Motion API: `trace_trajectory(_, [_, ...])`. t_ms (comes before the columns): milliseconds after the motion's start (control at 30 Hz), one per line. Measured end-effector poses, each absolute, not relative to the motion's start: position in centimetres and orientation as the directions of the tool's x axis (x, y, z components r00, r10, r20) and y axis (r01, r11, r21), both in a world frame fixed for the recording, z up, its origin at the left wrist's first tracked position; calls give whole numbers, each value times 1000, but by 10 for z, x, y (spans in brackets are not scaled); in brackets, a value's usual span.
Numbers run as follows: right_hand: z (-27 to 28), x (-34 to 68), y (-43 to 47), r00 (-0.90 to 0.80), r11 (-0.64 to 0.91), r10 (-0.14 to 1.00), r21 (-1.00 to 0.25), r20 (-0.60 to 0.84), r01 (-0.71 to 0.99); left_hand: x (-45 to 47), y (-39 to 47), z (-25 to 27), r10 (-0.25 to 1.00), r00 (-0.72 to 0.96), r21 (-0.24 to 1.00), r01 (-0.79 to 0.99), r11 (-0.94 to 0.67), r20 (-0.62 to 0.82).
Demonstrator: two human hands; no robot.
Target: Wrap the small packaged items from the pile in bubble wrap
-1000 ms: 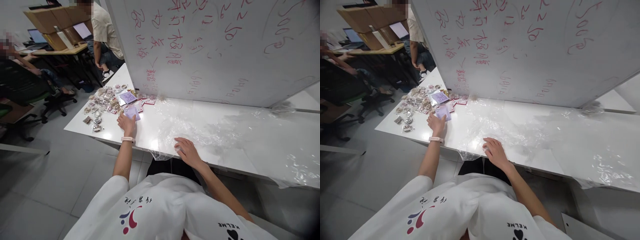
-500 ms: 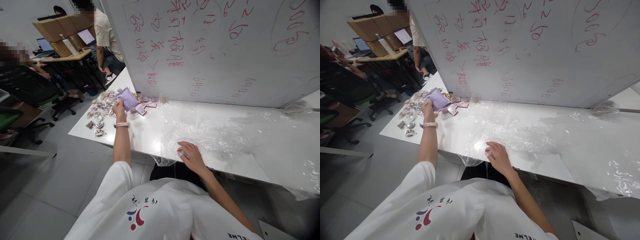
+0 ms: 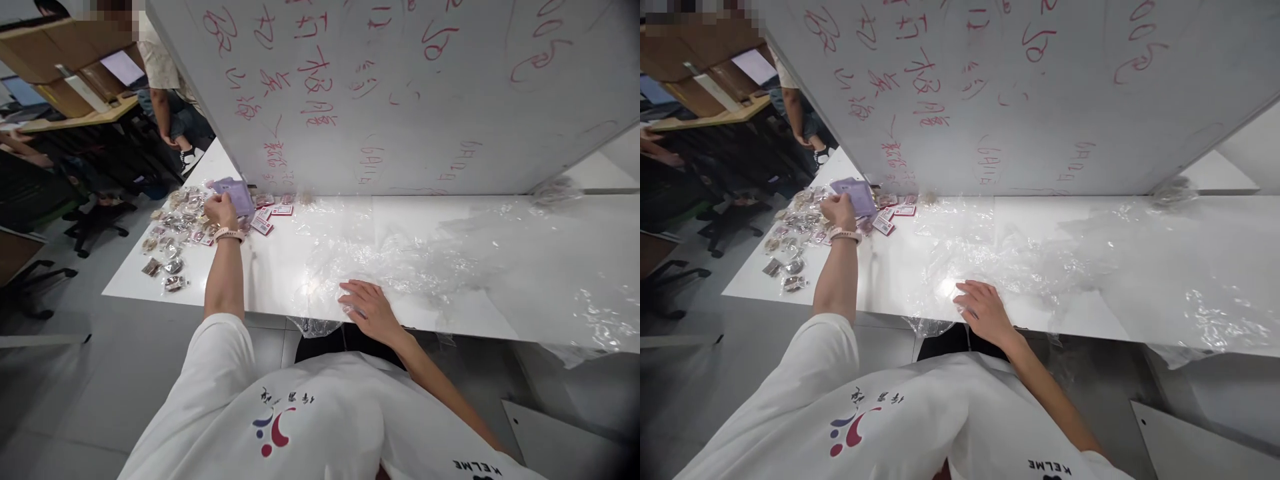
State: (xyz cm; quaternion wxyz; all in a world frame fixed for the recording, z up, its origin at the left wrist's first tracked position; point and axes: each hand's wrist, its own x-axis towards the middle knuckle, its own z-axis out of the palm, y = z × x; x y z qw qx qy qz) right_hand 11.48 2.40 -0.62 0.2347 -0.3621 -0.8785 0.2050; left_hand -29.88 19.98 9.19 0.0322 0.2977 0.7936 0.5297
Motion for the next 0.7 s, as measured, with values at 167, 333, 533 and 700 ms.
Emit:
trace_trajectory(167, [-10,115,31,-761,769,589,-478,273,424,-221,137,134,642,-631,900,300,-315,435])
trace_trajectory(333, [-4,113,30,-783,726,586,-566,210,392,-118,32,94,997,-77,999,-45,30,-33])
trace_trajectory(533, [54,154,10,-815,473,578,-828,35,300,-110,7,13,952,-292,964,217,155,-88])
trace_trajectory(700, [82,201,52,-38,204,974,-787,224,582,-119,15,20,943,-306,930,290,223,-131])
